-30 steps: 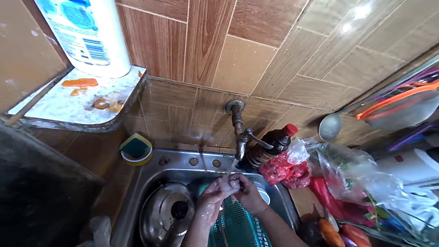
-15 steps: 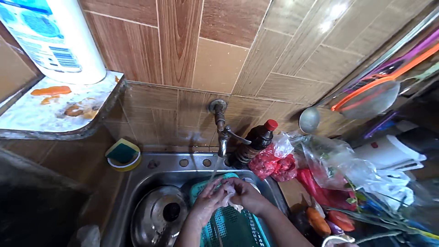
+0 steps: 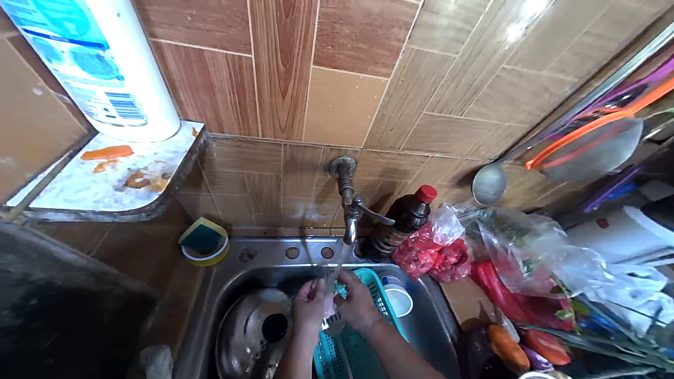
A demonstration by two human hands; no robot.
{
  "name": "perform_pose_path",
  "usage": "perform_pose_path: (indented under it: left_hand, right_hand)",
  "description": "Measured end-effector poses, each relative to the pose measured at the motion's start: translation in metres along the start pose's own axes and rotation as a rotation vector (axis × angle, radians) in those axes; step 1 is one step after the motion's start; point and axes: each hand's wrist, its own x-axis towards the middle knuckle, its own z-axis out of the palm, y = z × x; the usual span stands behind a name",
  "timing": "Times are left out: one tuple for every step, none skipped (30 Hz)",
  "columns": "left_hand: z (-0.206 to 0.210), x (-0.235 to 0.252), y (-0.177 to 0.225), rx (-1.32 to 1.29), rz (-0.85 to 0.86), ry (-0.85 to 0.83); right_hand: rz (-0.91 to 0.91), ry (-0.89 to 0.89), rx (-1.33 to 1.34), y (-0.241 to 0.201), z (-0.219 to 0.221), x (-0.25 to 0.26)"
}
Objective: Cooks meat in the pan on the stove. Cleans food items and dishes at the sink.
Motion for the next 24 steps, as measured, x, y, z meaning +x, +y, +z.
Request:
perform_pose_path:
  left_hand:
    - [0.002,0.001,0.003,0.008,-0.02,0.009]
    - [0.004,0.002,0.005,0.002,-0.027,0.016]
    - [0.004,0.003,0.006,-0.004,-0.025,0.015]
    - [0.003,0.003,0.006,-0.007,-0.013,0.007]
    - [0.002,0.003,0.007,0.002,-0.009,0.002]
    - [0.0,0.002,0.01,0.027,-0.019,-0.006]
    - [-0.002,0.002,0.012,0.059,-0.049,-0.018]
    - [-0.003,0.001,0.014,0.091,-0.102,-0.029]
    - [-0.003,0.0,0.015,0.111,-0.17,-0.05]
    - [-0.003,-0.002,0.016,0.108,-0.246,-0.093]
    - [-0.002,-0.004,0.015,0.09,-0.312,-0.148]
    - [-0.002,-0.006,0.016,0.051,-0.384,-0.21]
    - [-0.002,-0.007,0.016,0.007,-0.447,-0.255]
    - [-0.002,-0.009,0.016,-0.027,-0.5,-0.277]
    - [0.0,-0.011,0.015,-0.031,-0.531,-0.274]
    - [0.002,-0.012,0.013,-0.013,-0.543,-0.27]
    - [0.003,-0.013,0.011,0.01,-0.544,-0.274]
    - [0.005,-0.014,0.008,0.023,-0.533,-0.288]
    - [0.008,-0.016,0.007,0.024,-0.517,-0.3]
    - [0.011,-0.019,0.005,0.015,-0.503,-0.314]
    - [0.014,-0.021,0.004,-0.004,-0.497,-0.334]
    - [0.017,-0.024,0.004,-0.025,-0.491,-0.35]
    - [0.019,-0.026,0.003,-0.066,-0.495,-0.363]
    - [0.021,-0.028,0.002,-0.115,-0.498,-0.377]
  right_hand:
    - [-0.018,0.0,-0.083,0.001,0.001,-0.003]
    - [0.008,-0.034,-0.183,0.002,-0.001,-0.004]
    - [0.075,-0.1,-0.297,0.005,-0.004,-0.004]
    - [0.15,-0.171,-0.381,0.009,-0.008,-0.002]
    - [0.196,-0.214,-0.405,0.012,-0.011,-0.002]
    - [0.201,-0.212,-0.35,0.015,-0.013,-0.003]
    - [0.165,-0.194,-0.218,0.017,-0.015,-0.005]
    - [0.106,-0.195,-0.021,0.018,-0.014,-0.008]
    - [0.059,-0.232,0.178,0.018,-0.013,-0.011]
    - [0.035,-0.281,0.34,0.019,-0.011,-0.014]
    - [0.038,-0.322,0.457,0.023,-0.011,-0.017]
    - [0.063,-0.341,0.536,0.027,-0.013,-0.02]
    - [0.093,-0.34,0.587,0.033,-0.016,-0.023]
    - [0.124,-0.328,0.62,0.039,-0.02,-0.027]
    - [0.148,-0.315,0.643,0.044,-0.024,-0.031]
    - [0.163,-0.304,0.659,0.049,-0.028,-0.036]
    - [0.168,-0.3,0.67,0.052,-0.033,-0.042]
    - [0.167,-0.3,0.675,0.054,-0.038,-0.047]
    - [0.166,-0.302,0.676,0.054,-0.042,-0.052]
    - [0.161,-0.298,0.672,0.055,-0.046,-0.057]
    - [0.153,-0.289,0.666,0.056,-0.049,-0.061]
    - [0.146,-0.275,0.66,0.056,-0.051,-0.066]
    - [0.143,-0.259,0.654,0.055,-0.054,-0.07]
    - [0.146,-0.241,0.659,0.052,-0.057,-0.075]
